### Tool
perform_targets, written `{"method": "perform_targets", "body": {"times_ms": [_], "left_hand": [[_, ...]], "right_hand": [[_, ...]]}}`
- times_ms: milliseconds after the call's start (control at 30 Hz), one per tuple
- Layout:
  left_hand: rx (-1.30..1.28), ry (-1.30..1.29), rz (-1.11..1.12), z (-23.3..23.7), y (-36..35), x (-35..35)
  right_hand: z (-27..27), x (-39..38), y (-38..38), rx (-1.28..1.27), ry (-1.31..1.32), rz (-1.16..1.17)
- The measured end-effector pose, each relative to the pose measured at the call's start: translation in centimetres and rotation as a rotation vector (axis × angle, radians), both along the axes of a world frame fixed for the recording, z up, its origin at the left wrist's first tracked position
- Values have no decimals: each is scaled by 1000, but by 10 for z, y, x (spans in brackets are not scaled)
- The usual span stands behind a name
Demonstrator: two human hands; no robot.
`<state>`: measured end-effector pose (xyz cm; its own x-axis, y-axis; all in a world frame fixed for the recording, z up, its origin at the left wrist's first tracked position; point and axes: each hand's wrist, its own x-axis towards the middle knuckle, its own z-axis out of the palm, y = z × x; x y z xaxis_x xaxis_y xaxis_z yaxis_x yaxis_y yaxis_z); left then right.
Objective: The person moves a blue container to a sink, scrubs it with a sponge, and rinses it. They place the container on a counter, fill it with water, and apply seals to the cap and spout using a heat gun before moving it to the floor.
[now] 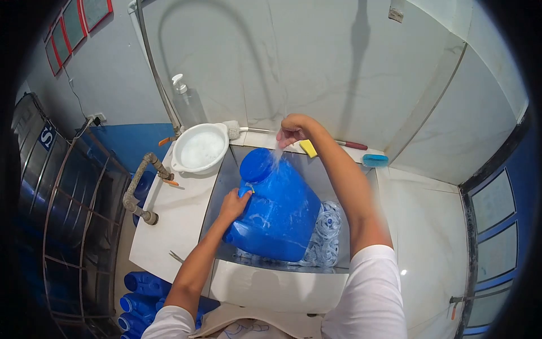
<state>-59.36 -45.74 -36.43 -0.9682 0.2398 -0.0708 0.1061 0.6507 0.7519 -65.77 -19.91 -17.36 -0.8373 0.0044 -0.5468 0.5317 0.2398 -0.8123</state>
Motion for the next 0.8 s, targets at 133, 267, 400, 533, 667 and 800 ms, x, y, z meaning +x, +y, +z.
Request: {"method": "perform_targets", "body": {"times_ms": [133,267,400,533,667,800], "left_hand": [[-22,157,-292,25,13,-19],[-167,490,-458,30,55,-43],[-239,663,-231,8,111,-44],[-7,851,-287,1,138,-47],[162,841,-430,13,142,-43],[200,734,-518,35,134,-30]], "right_hand": [[1,-4,0,6,-50,41],[5,-3,0,-8,-33,11],[3,-2,2,-7,-18,-20],[2,0,-3,3,16,-26],[-5,-4,-5,-52,50,-61],[-1,-1,-8,35,124,-72]]}}
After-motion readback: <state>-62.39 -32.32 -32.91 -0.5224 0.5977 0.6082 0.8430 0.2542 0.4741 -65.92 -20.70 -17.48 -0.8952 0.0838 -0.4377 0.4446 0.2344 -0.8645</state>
